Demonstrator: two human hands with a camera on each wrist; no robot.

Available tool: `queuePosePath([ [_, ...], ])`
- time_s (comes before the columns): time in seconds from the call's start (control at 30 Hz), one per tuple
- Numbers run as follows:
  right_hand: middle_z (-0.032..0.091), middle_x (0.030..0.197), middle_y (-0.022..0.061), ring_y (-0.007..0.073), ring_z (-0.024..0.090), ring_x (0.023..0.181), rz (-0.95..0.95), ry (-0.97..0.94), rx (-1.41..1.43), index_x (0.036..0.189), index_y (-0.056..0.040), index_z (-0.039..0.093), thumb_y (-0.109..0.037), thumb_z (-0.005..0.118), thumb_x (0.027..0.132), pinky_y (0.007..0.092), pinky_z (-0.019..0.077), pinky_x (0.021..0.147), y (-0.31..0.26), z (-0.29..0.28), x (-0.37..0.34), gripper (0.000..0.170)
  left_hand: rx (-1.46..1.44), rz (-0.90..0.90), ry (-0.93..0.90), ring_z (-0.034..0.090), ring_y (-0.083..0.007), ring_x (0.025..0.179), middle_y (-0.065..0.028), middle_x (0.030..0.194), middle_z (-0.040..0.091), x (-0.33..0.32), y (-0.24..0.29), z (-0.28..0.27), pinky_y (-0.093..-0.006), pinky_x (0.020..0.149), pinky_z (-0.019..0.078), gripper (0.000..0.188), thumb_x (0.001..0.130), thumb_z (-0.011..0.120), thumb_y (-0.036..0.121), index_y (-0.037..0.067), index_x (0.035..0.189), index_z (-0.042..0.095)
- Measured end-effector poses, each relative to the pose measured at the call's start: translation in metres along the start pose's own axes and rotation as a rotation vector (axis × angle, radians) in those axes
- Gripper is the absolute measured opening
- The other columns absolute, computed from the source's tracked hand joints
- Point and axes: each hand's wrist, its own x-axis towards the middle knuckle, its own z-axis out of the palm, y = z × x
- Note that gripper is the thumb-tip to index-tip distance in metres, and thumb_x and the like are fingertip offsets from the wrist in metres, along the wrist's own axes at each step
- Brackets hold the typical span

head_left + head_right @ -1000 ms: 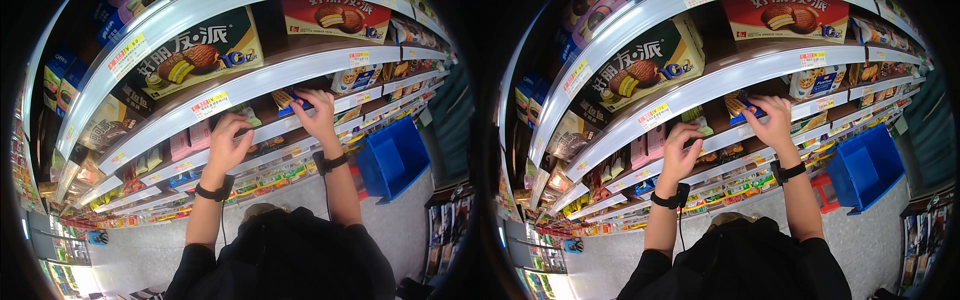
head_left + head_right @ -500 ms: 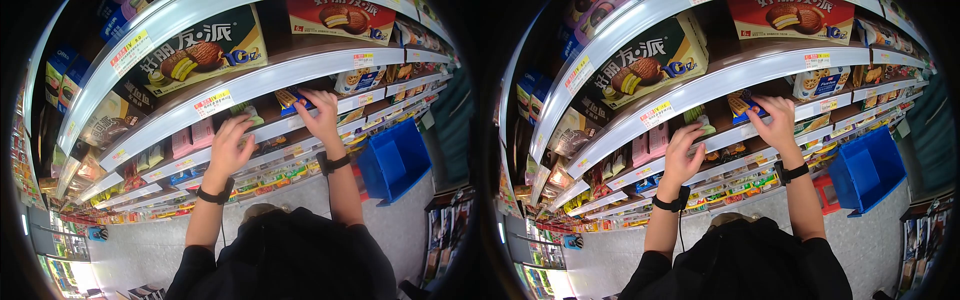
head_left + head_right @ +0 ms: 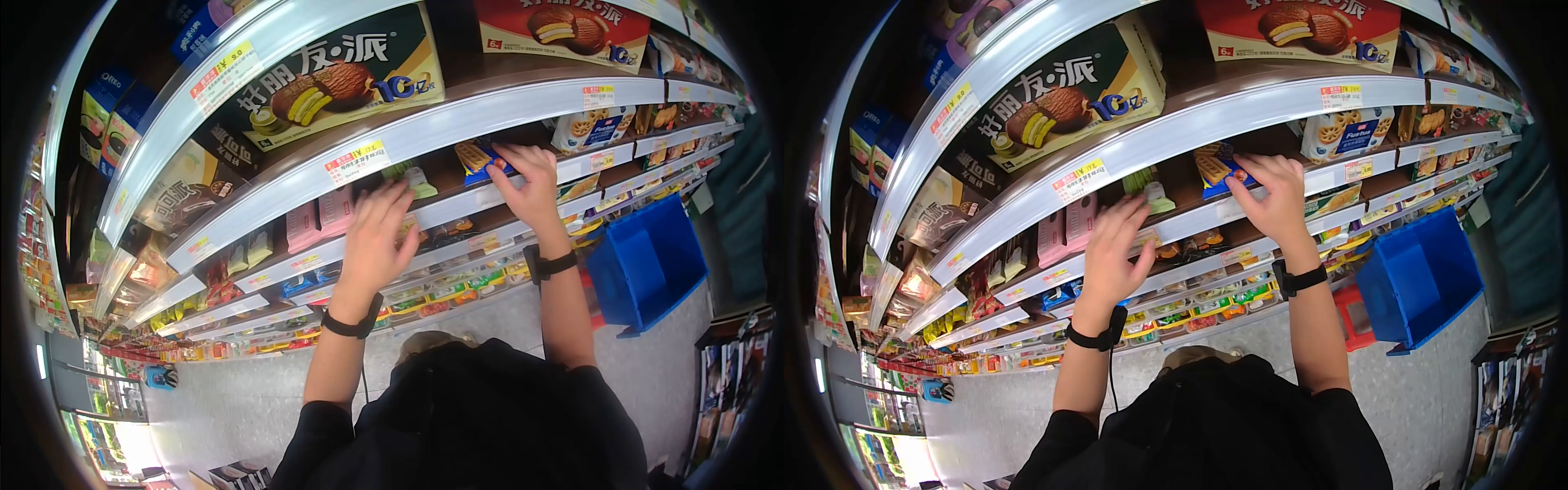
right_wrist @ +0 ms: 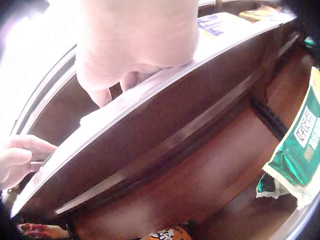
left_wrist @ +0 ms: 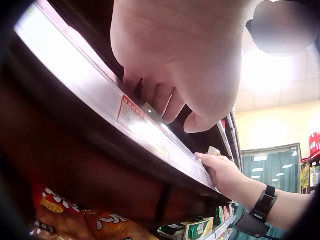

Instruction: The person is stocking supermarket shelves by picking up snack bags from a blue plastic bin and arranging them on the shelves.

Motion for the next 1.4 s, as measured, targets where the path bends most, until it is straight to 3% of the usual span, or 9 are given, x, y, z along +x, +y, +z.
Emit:
queuePosePath([
  [0.17, 0.076, 0.109, 0.0064, 0.0240, 0.065, 0.095, -0.003, -0.003, 0.006, 0.110, -0.0068, 0.078, -0.025, 0.081, 0.083, 0.0380, 0.0413, 0.090, -0.001, 0.000, 0.000, 0.032, 0.302, -0.360, 0.049, 0.059, -0.0421, 0.121, -0.0202, 0.132, 0.064, -0.020, -0.017, -0.042, -0.0495, 0.104, 0.0458, 0.042, 0.088, 0.074, 0.026, 0.001, 0.122, 0.069],
  [0.63, 0.075, 0.106, 0.0068, 0.0241, 0.064, 0.093, -0.011, 0.006, -0.019, 0.110, -0.0065, 0.078, -0.023, 0.080, 0.083, 0.0377, 0.0398, 0.088, -0.002, 0.003, -0.002, 0.032, 0.324, -0.420, -0.003, 0.057, -0.0385, 0.127, -0.0171, 0.140, 0.062, -0.043, -0.054, -0.045, -0.0499, 0.107, 0.0419, 0.051, 0.092, 0.072, 0.036, 0.004, 0.131, 0.066],
  [0.73, 0.075, 0.106, 0.0066, 0.0240, 0.064, 0.092, -0.007, 0.007, -0.025, 0.109, -0.0065, 0.078, -0.023, 0.080, 0.082, 0.0378, 0.0398, 0.087, -0.001, 0.003, -0.002, 0.032, 0.377, -0.327, 0.051, 0.059, -0.0387, 0.121, -0.0173, 0.132, 0.066, -0.044, -0.056, -0.039, -0.0474, 0.103, 0.0450, 0.042, 0.090, 0.073, 0.026, 0.003, 0.124, 0.068],
  [0.8, 0.075, 0.105, 0.0064, 0.0238, 0.064, 0.092, -0.003, 0.008, -0.014, 0.109, -0.0068, 0.078, -0.023, 0.080, 0.082, 0.0378, 0.0397, 0.086, -0.001, 0.005, -0.002, 0.032, 0.285, -0.077, 0.389, 0.064, -0.0358, 0.096, -0.0173, 0.108, 0.069, -0.053, -0.049, -0.030, -0.0460, 0.086, 0.0494, 0.023, 0.082, 0.074, 0.015, 0.003, 0.101, 0.068],
  [0.9, 0.075, 0.105, 0.0061, 0.0237, 0.064, 0.091, -0.006, 0.016, -0.007, 0.109, -0.0071, 0.078, -0.024, 0.081, 0.082, 0.0377, 0.0396, 0.086, -0.002, 0.009, -0.002, 0.032, 0.098, 0.132, 0.314, 0.063, -0.0286, 0.069, -0.0117, 0.084, 0.068, -0.095, -0.022, 0.005, -0.0395, 0.068, 0.0524, 0.013, 0.069, 0.068, -0.001, 0.006, 0.078, 0.061],
  [1.0, 0.075, 0.104, 0.0060, 0.0241, 0.064, 0.092, -0.015, 0.008, -0.027, 0.109, -0.0072, 0.078, -0.024, 0.081, 0.082, 0.0378, 0.0399, 0.086, 0.001, 0.008, -0.002, 0.033, -0.059, -0.011, -0.080, 0.065, -0.0328, 0.088, -0.0127, 0.098, 0.066, -0.111, 0.003, 0.047, -0.0378, 0.076, 0.0538, 0.021, 0.077, 0.075, 0.006, 0.005, 0.096, 0.066],
  [1.2, 0.075, 0.106, 0.0078, 0.0244, 0.064, 0.094, -0.002, 0.001, -0.042, 0.116, -0.0061, 0.075, -0.025, 0.081, 0.083, 0.0386, 0.0405, 0.089, 0.004, 0.009, -0.003, 0.039, -0.117, -0.646, 0.074, 0.060, -0.0465, 0.115, -0.0237, 0.122, 0.067, -0.098, -0.037, 0.085, -0.0483, 0.099, 0.0488, 0.042, 0.095, 0.071, 0.028, 0.000, 0.126, 0.063],
  [1.3, 0.073, 0.111, 0.0104, 0.0270, 0.063, 0.097, -0.044, 0.034, -0.067, 0.126, -0.0038, 0.070, -0.023, 0.080, 0.084, 0.0396, 0.0412, 0.091, 0.003, 0.013, -0.010, 0.047, -0.106, -0.884, -0.236, 0.063, -0.0383, 0.122, -0.0187, 0.132, 0.068, -0.092, -0.071, 0.104, -0.0437, 0.102, 0.0489, 0.047, 0.095, 0.071, 0.038, 0.009, 0.131, 0.066],
  [1.4, 0.070, 0.116, 0.0132, 0.0315, 0.063, 0.099, -0.186, 0.363, -0.175, 0.116, -0.0041, 0.069, -0.012, 0.077, 0.081, 0.0422, 0.0442, 0.092, -0.011, 0.014, -0.048, 0.036, -0.140, -0.885, -0.195, 0.064, -0.0355, 0.122, -0.0143, 0.132, 0.070, -0.098, -0.081, 0.121, -0.0415, 0.103, 0.0490, 0.047, 0.093, 0.073, 0.038, 0.012, 0.132, 0.068],
])
